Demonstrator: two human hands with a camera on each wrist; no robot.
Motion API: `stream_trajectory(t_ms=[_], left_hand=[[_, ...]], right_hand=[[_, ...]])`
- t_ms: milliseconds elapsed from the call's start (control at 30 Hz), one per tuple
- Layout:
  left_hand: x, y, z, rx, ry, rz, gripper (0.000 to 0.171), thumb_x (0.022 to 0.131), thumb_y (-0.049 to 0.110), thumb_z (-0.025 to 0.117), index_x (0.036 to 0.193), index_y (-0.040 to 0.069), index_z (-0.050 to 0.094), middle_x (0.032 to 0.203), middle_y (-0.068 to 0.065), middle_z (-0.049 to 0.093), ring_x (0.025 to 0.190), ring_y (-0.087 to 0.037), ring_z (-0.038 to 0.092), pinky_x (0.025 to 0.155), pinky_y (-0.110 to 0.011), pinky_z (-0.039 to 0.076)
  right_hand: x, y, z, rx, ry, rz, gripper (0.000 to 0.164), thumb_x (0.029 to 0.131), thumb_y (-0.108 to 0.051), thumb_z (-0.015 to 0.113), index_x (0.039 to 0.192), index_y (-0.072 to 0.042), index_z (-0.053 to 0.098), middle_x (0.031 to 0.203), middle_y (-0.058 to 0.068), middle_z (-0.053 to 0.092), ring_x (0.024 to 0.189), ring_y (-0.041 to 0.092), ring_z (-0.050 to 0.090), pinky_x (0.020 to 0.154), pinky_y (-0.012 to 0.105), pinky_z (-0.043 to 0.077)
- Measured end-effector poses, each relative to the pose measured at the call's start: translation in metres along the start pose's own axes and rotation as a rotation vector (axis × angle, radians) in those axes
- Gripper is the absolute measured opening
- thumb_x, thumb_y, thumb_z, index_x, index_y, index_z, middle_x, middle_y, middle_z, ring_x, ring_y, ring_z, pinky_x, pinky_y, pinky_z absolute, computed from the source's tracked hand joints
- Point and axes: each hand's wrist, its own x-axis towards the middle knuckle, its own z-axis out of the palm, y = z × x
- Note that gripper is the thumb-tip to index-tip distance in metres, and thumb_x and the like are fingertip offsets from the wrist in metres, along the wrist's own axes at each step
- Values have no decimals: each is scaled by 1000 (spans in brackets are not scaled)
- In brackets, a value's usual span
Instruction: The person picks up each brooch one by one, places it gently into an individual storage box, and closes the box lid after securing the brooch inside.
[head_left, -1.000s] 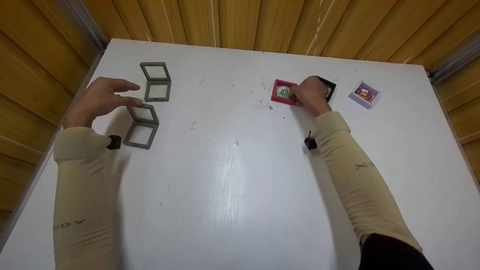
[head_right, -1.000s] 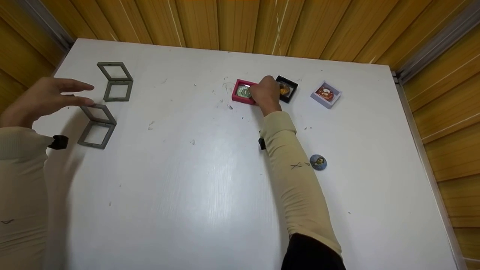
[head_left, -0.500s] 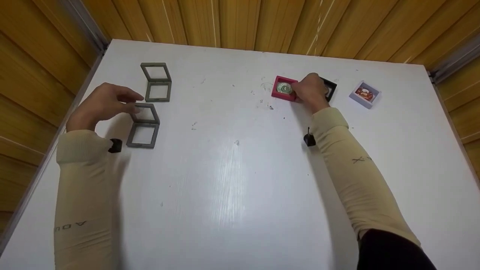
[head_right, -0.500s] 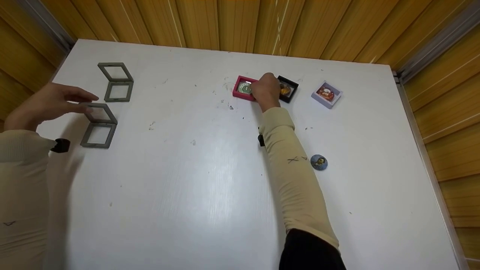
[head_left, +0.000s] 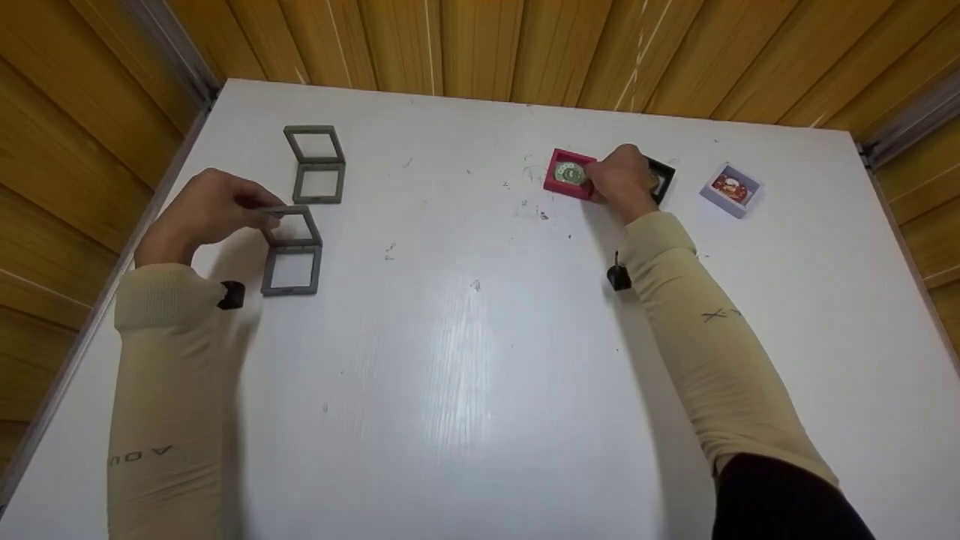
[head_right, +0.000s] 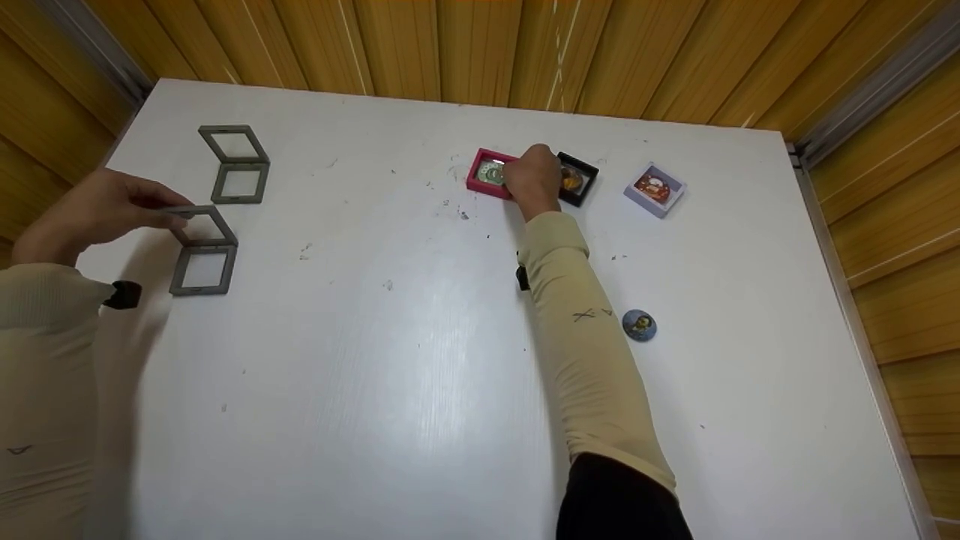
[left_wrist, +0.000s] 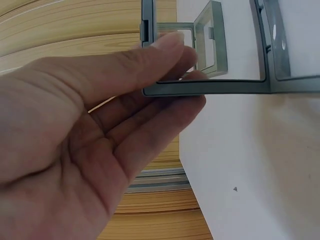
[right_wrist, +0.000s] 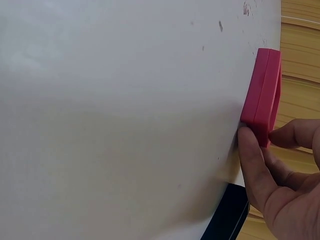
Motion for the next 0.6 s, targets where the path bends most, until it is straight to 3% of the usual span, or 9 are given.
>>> stream_trajectory(t_ms=[33, 100, 167, 233, 300, 433, 600], left_hand=[[0, 0, 0, 4, 2, 2, 31, 98, 9, 77, 127, -2, 74, 122, -21, 73, 119, -41, 56, 111, -66, 36], [-1, 1, 0, 9, 6, 3, 31, 98, 9, 77, 127, -2, 75, 121, -21, 73, 117, -40, 56, 111, -65, 37], [-2, 1, 1, 10, 9, 5, 29, 99, 8, 76, 127, -2, 75, 120, -22, 73, 116, -40, 57, 110, -65, 38], [-3, 1, 1, 13, 12, 3, 29, 99, 7, 75, 126, -2, 75, 120, -22, 73, 115, -40, 58, 110, -64, 39], [-3, 2, 1, 13, 13, 3, 28, 99, 7, 75, 126, -3, 75, 120, -22, 73, 114, -40, 57, 109, -64, 39], [-2, 1, 1, 12, 13, 2, 29, 99, 8, 75, 126, -3, 75, 121, -24, 72, 114, -41, 56, 107, -64, 40], [-3, 1, 2, 7, 17, 5, 28, 100, 8, 75, 126, -2, 75, 120, -22, 73, 114, -40, 57, 108, -64, 39]], right_hand=[[-1, 0, 0, -2, -3, 3, 49, 103, -21, 59, 143, 8, 56, 134, 18, 63, 101, 19, 63, 70, 21, 58], [-2, -1, -1, -35, -2, -3, 49, 103, -22, 58, 141, 8, 58, 134, 19, 65, 107, 21, 62, 90, 27, 56], [-4, -2, -2, -67, -3, -6, 49, 103, -24, 58, 141, 8, 59, 134, 19, 66, 113, 25, 61, 109, 37, 46], [-5, -2, -2, -85, -7, -7, 50, 104, -25, 58, 141, 8, 60, 136, 19, 66, 117, 26, 58, 115, 42, 39], [-6, -1, -3, -74, -13, -10, 49, 104, -24, 57, 141, 8, 59, 135, 19, 66, 115, 25, 61, 110, 39, 45], [-6, 1, -6, -12, -23, -1, 48, 104, -22, 58, 142, 8, 57, 133, 19, 65, 100, 19, 66, 82, 27, 60], [-8, 4, -11, 54, -27, -4, 39, 103, -22, 62, 129, 7, 62, 111, 14, 68, 82, 15, 67, 74, 25, 61]])
